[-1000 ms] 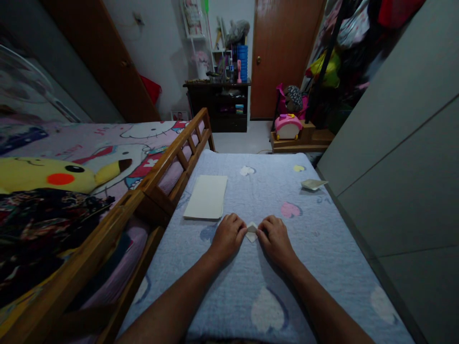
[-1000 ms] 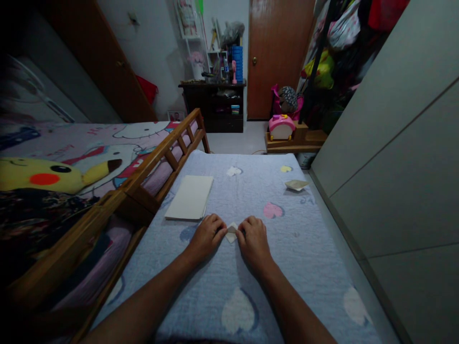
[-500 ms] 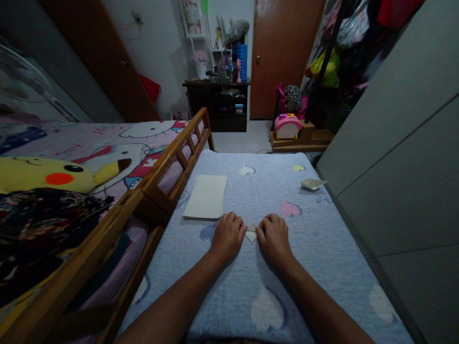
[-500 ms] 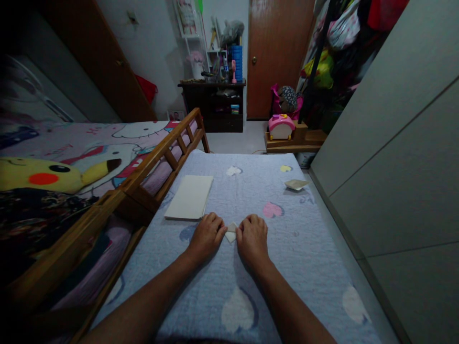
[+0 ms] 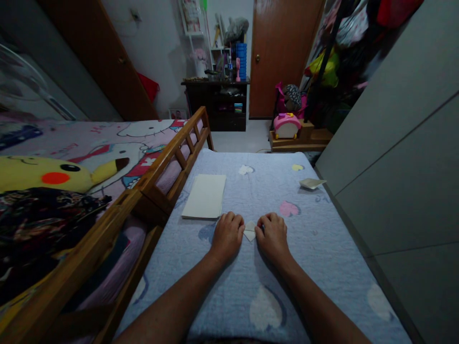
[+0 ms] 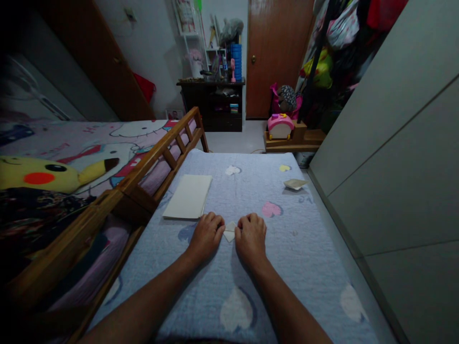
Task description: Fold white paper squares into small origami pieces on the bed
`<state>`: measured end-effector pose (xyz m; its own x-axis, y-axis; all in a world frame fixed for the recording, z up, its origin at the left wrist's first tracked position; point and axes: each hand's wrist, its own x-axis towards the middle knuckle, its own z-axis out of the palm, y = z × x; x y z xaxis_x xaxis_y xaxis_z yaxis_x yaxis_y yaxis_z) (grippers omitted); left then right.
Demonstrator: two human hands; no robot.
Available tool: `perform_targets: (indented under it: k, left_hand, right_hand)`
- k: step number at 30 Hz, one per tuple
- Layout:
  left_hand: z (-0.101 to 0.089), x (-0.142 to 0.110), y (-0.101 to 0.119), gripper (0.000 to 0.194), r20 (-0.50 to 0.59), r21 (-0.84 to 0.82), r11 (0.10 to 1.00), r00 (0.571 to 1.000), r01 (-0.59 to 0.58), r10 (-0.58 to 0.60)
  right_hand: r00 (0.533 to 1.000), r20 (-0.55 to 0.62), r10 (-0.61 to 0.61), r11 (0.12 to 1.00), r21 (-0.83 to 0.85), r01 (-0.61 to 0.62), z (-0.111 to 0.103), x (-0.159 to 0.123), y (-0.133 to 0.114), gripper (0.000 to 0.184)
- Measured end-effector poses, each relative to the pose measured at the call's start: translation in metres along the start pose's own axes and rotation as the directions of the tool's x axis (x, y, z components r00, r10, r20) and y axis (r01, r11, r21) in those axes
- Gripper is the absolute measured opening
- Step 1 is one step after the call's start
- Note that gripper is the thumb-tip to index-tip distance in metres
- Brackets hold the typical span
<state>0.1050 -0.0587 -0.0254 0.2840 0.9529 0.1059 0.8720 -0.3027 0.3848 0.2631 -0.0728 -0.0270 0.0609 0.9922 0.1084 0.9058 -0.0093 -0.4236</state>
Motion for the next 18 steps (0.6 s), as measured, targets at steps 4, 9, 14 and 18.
perform_targets:
  k: [4, 9, 14, 18]
  left_hand:
    - [-0.0009, -0.0001, 0.0000, 0.006, 0.000, -0.010, 1.000, 1.000, -0.012, 0.012]
    - [-0.0010, -0.0011, -0.0012, 0.008, -0.018, -0.040, 0.999, 0.999, -0.030, 0.029]
    - [-0.0002, -0.0010, -0.0023, 0.009, -0.033, -0.075, 0.997, 0.999, -0.025, 0.023]
    - [-0.0019, -0.0007, -0.0048, 0.013, -0.049, -0.184, 0.983, 0.999, -0.027, 0.019]
  right_hand:
    - [1.000, 0.001, 0.019, 0.999, -0.030, -0.019, -0.0007, 0.0006, -0.0033, 0.006]
    - [1.000, -0.024, 0.009, 0.999, -0.044, -0.010, 0.0004, -0.0002, -0.0044, 0.010]
    - [0.999, -0.041, -0.011, 0.999, -0.034, 0.009, 0.0034, -0.0011, -0.0022, 0.008]
    - [0.999, -0.036, -0.008, 0.999, -0.032, 0.007, 0.0024, -0.0014, -0.0027, 0.008]
